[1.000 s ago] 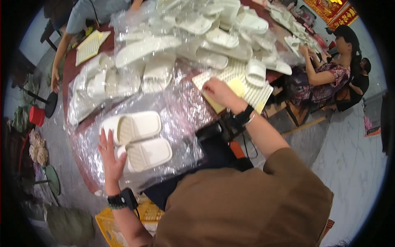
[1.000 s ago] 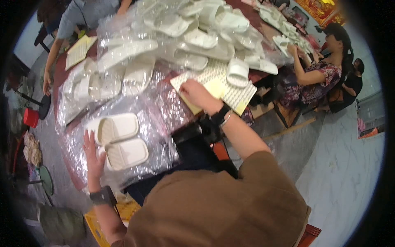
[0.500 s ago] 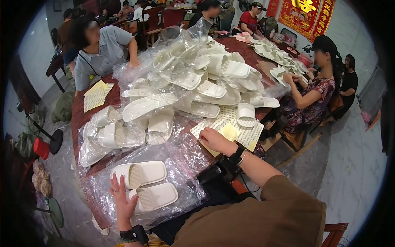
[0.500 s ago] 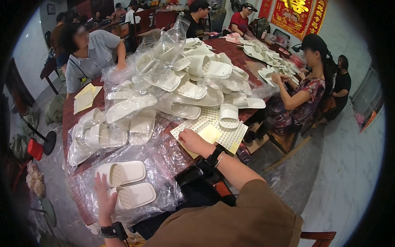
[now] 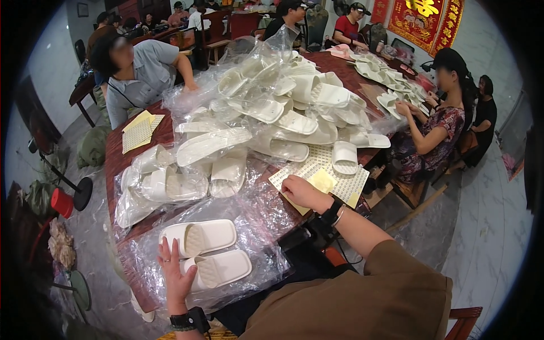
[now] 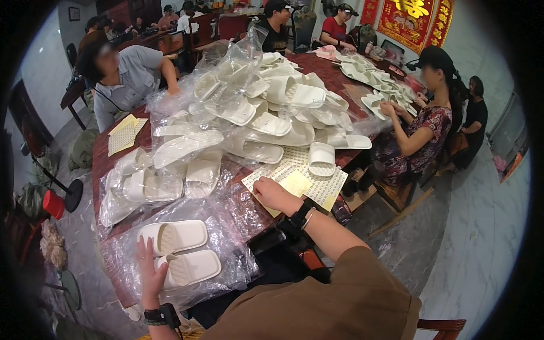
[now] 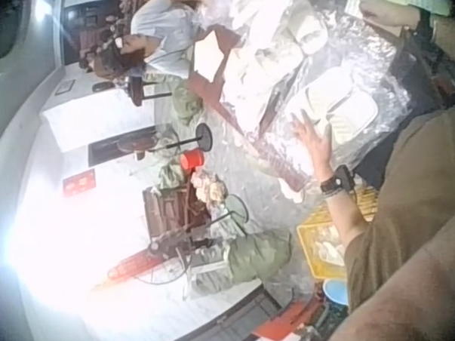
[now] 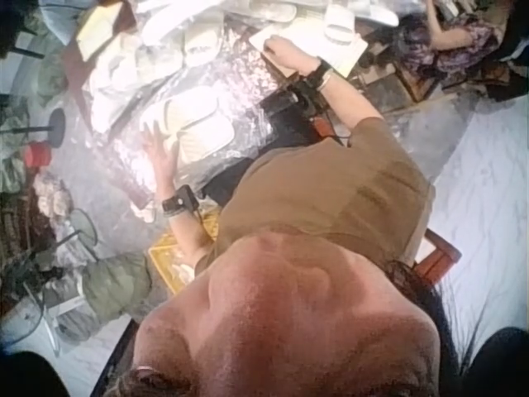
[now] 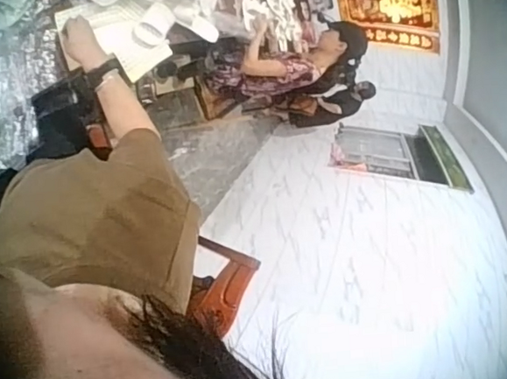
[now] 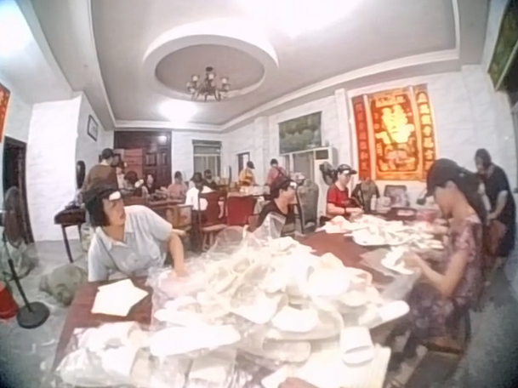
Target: Packaging pairs of white slippers into clear plastic bags and sorting them into a yellow bin.
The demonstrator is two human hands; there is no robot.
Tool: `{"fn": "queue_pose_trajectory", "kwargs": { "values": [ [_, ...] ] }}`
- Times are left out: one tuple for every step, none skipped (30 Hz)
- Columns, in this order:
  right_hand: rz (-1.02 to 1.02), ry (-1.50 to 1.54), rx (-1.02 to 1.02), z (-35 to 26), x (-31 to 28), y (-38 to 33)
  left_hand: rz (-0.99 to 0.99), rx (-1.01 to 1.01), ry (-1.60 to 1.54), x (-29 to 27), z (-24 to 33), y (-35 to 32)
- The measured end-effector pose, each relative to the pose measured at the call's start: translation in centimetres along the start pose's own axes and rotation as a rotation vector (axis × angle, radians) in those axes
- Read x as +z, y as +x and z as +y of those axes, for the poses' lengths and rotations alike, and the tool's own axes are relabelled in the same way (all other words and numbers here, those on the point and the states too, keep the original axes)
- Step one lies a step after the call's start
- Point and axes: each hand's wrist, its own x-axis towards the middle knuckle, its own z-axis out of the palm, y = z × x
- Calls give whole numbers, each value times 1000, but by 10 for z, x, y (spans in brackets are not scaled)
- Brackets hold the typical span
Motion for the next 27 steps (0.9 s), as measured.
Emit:
{"fn": "queue_pose_trajectory", "kwargs": {
  "values": [
    [3, 1, -2, -1, 0, 0, 4, 8, -4, -1, 1, 0],
    [11, 14, 29, -1, 1, 0, 3, 7, -3, 0, 0, 0],
    [20, 26, 59, -2, 1, 0, 6, 8, -3, -1, 0, 0],
    [20, 27, 59, -4, 2, 0, 9, 9, -3, -1, 0, 1],
    [38, 52, 70, -4, 3, 0, 9, 10, -3, -1, 0, 1],
    [56, 76, 81, -4, 3, 0, 5, 5, -9, 0, -1, 2],
    [59, 76, 80, -4, 3, 0, 2, 1, -15, 0, -1, 2],
    [55, 50, 64, -4, 4, 0, 2, 2, -14, 0, -1, 2],
    [52, 25, 48, -4, 4, 0, -3, 1, -13, 0, -1, 1],
    [54, 26, 47, -3, 4, 0, -9, 0, -12, 0, -1, 1],
    [50, 24, 50, -3, 4, 0, -8, 0, -10, 0, -1, 1],
    [45, 22, 52, -3, 4, 0, -6, 4, -10, 0, -1, 1],
    [46, 23, 51, -3, 5, 0, -5, 9, -10, 0, -2, 1],
    [42, 24, 53, -3, 4, 0, -4, 9, -9, 1, -2, 0],
    [39, 25, 56, -4, 4, 0, -6, 6, -9, 1, -2, 0],
    [39, 26, 55, -4, 3, 0, -7, 4, -9, 1, -2, 0],
    [34, 8, 46, -4, 3, 1, -7, 3, -8, 0, -2, 0],
    [30, -10, 37, -5, 2, 1, -8, 4, -9, 0, -1, 0],
    [30, -9, 36, -6, 2, 1, -10, 4, -10, 0, -1, 0],
    [13, -1, 55, -6, 2, 0, -9, 3, -8, 0, -1, 0],
    [-3, 7, 74, -7, 2, 0, -6, 10, -9, 0, -1, 0],
    [-3, 8, 73, -8, 3, 0, -3, 17, -11, 0, -1, 0],
    [37, 25, 89, -9, 4, -1, -2, 18, -11, 0, -2, 0],
    [77, 41, 105, -8, 5, -2, -1, 13, -9, 0, -2, 0],
    [78, 41, 104, -8, 6, -2, 0, 8, -7, 1, -3, 0],
    [80, 38, 94, -8, 6, -2, 0, 8, -7, 1, -3, 0],
    [82, 34, 83, -8, 7, -2, 5, 14, -15, 1, -3, 0]
  ]
}}
